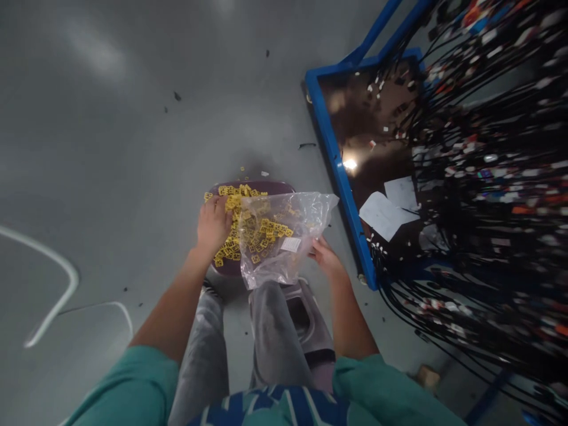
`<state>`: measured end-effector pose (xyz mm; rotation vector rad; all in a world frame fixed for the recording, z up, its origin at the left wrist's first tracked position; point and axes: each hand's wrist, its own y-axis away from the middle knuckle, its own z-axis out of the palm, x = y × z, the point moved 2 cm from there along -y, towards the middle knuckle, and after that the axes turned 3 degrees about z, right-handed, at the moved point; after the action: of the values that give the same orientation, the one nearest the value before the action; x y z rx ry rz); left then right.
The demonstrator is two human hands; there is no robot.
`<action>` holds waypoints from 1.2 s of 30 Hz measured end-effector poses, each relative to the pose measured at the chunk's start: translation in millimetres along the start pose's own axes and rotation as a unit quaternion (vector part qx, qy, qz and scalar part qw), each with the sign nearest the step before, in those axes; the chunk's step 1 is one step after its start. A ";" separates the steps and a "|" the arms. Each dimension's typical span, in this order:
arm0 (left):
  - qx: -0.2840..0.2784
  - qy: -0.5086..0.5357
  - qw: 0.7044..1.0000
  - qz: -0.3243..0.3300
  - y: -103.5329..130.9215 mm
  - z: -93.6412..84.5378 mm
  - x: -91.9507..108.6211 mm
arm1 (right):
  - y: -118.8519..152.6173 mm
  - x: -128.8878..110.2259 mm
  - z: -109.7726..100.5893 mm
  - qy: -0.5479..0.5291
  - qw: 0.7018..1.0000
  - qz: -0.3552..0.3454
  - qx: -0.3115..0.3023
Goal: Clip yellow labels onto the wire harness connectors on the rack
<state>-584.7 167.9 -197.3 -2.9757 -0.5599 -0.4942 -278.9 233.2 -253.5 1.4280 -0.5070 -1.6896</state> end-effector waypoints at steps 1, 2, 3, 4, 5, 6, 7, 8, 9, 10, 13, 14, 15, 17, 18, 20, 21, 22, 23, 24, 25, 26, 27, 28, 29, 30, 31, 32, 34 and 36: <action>0.011 0.012 1.000 -0.002 3.5 -1.7 -2.6 | 2.4 2.2 -0.1 0.005 1.000 0.003 -0.002; 0.021 0.024 0.999 -0.005 8.0 -3.7 -5.4 | 4.6 4.6 0.3 0.010 1.000 0.005 -0.002; 0.030 0.037 0.999 -0.010 13.4 -5.9 -8.5 | 6.6 7.0 1.0 0.015 1.000 0.006 0.001; 0.040 0.049 0.998 -0.018 19.7 -8.2 -11.9 | 8.2 9.5 2.0 0.020 1.000 0.005 0.005; 0.048 0.061 0.997 -0.026 26.7 -10.5 -15.5 | 9.5 12.0 3.1 0.023 1.000 0.002 0.012; 0.053 0.073 0.995 -0.035 34.5 -12.5 -19.2 | 10.5 14.4 4.3 0.026 0.999 -0.002 0.023; 0.051 0.086 0.994 -0.044 42.7 -14.2 -23.0 | 11.5 16.9 5.3 0.027 0.999 -0.006 0.037; 0.045 0.099 0.993 -0.053 51.4 -15.6 -26.8 | 12.7 19.4 5.9 0.026 0.998 -0.011 0.055; 0.036 0.110 0.991 -0.060 60.3 -17.0 -30.5 | 14.7 22.1 6.0 0.023 0.997 -0.016 0.077; 0.024 0.120 0.990 -0.066 69.3 -18.5 -34.2 | 17.7 25.0 5.4 0.017 0.994 -0.021 0.103; -0.005 0.131 0.989 -0.072 95.6 -26.5 -44.5 | 36.9 36.6 1.0 -0.007 0.982 -0.031 0.184; -0.012 0.131 0.989 -0.069 103.5 -31.0 -47.7 | 47.2 41.9 -0.8 -0.015 0.978 -0.030 0.207; -0.021 0.131 0.989 -0.065 110.6 -36.4 -50.8 | 59.5 48.1 -2.6 -0.021 0.973 -0.028 0.228; -0.040 0.129 0.990 -0.044 122.0 -50.1 -55.7 | 89.3 63.4 -5.7 -0.030 0.963 -0.020 0.266; -0.053 0.128 0.990 -0.028 125.9 -58.1 -57.0 | 106.2 72.4 -7.0 -0.035 0.958 -0.014 0.285; -0.081 0.125 0.989 0.016 130.0 -75.6 -55.3 | 142.0 92.8 -8.5 -0.046 0.946 0.000 0.320; -0.097 0.124 0.987 0.042 130.5 -84.5 -51.7 | 160.2 104.1 -8.8 -0.052 0.941 0.007 0.335; -0.113 0.122 0.984 0.070 130.0 -93.3 -46.1 | 177.8 116.0 -8.9 -0.059 0.935 0.017 0.349; -0.129 0.121 0.979 0.097 128.9 -101.7 -38.2 | 194.8 128.4 -8.7 -0.067 0.930 0.028 0.361; -0.144 0.119 0.975 0.124 127.5 -109.6 -28.0 | 210.7 141.1 -8.3 -0.074 0.925 0.041 0.371; -0.159 0.117 0.969 0.150 126.0 -116.9 -15.4 | 225.4 153.9 -7.7 -0.081 0.920 0.057 0.379; -0.172 0.116 0.963 0.174 124.6 -123.6 -0.5 | 238.8 166.6 -7.2 -0.087 0.916 0.073 0.384; -0.184 0.115 0.956 0.198 123.6 -129.8 16.6 | 250.9 178.8 -6.7 -0.092 0.913 0.090 0.387; -0.194 0.114 0.949 0.222 123.1 -135.5 35.9 | 262.0 190.3 -6.4 -0.096 0.910 0.105 0.388; -0.203 0.114 0.941 0.245 123.0 -140.8 57.2 | 271.9 200.7 -6.6 -0.100 0.909 0.119 0.388; -0.210 0.115 0.933 0.270 123.6 -145.8 80.4 | 281.0 209.9 -7.4 -0.103 0.907 0.133 0.385; -0.217 0.118 0.923 0.296 124.6 -150.4 105.2 | 289.3 217.5 -9.0 -0.107 0.906 0.146 0.382; -0.225 0.123 0.912 0.321 126.0 -154.7 131.2 | 296.9 223.4 -11.7 -0.113 0.905 0.158 0.378; -0.241 0.137 0.888 0.368 129.7 -161.7 185.5 | 310.5 229.8 -21.4 -0.129 0.903 0.171 0.373; -0.258 0.154 0.861 0.410 133.7 -165.9 241.0 | 322.8 229.6 -38.3 -0.154 0.898 0.168 0.376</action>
<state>-372.9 104.3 36.3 -3.0562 0.9815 -1.0937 -131.8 -123.9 -157.5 1.4530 -1.6272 -1.4904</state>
